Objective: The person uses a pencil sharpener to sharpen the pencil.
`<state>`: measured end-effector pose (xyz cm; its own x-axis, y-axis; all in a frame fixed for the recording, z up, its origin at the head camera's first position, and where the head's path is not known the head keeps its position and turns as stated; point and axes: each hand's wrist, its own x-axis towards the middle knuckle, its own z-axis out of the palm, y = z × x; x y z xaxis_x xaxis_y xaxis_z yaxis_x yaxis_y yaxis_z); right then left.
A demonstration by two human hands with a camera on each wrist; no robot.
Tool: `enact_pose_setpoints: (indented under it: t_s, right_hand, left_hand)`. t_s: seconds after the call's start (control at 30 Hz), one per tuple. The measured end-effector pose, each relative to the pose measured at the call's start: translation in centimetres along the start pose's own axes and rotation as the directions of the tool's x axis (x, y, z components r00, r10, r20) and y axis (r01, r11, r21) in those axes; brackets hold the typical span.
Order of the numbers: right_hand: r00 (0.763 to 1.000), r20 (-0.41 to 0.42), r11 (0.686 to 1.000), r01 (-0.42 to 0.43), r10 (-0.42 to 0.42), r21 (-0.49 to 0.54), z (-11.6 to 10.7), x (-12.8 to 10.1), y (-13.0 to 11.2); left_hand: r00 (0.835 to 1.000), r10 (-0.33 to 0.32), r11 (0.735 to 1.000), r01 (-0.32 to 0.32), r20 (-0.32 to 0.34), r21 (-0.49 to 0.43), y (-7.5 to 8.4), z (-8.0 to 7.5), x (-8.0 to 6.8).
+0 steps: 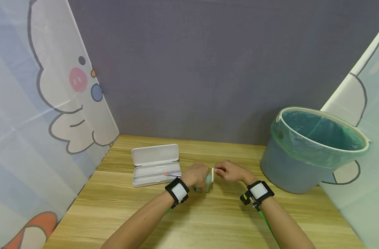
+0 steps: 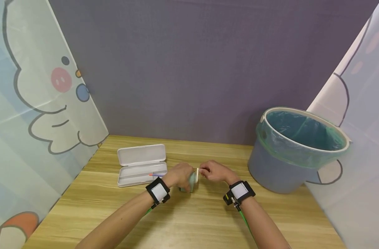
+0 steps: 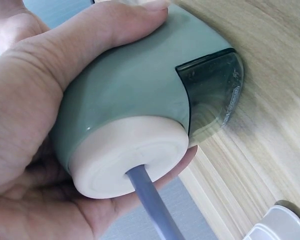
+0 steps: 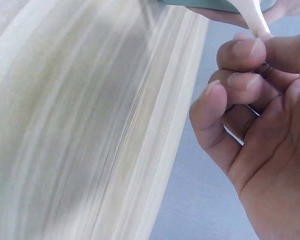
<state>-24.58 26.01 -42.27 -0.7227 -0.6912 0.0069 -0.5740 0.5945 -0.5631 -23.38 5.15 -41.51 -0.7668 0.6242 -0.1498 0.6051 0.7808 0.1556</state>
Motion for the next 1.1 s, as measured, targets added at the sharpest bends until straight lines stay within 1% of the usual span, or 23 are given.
enact_pose_setpoints:
  t_s: [0.3, 0.57, 0.83, 0.97, 1.1]
  right_hand:
    - [1.000, -0.009, 0.999, -0.021, 0.021, -0.043, 0.0, 0.4, 0.2]
    - [1.000, 0.024, 0.998, 0.016, -0.015, -0.055, 0.9, 0.4, 0.5]
    - [0.999, 0.043, 0.999, -0.016, 0.017, -0.037, 1.8, 0.3, 0.8]
    - [0.997, 0.057, 0.999, -0.042, 0.044, -0.029, 2.0, 0.2, 0.8]
    - [0.998, 0.039, 0.998, -0.052, 0.053, -0.026, 1.8, 0.2, 0.7]
  left_hand:
    - [1.000, 0.002, 1.000, -0.002, -0.012, 0.011, -0.2, -0.2, 0.1]
    - [1.000, 0.009, 1.000, -0.009, -0.018, 0.004, -0.1, -0.1, 0.0]
    - [1.000, -0.003, 1.000, 0.002, -0.010, -0.015, -0.1, 0.8, 0.0]
    - [1.000, 0.002, 1.000, -0.002, -0.005, -0.021, -0.1, 0.7, 0.1]
    - [1.000, 0.010, 1.000, -0.010, -0.011, -0.024, -0.1, 0.1, 0.0]
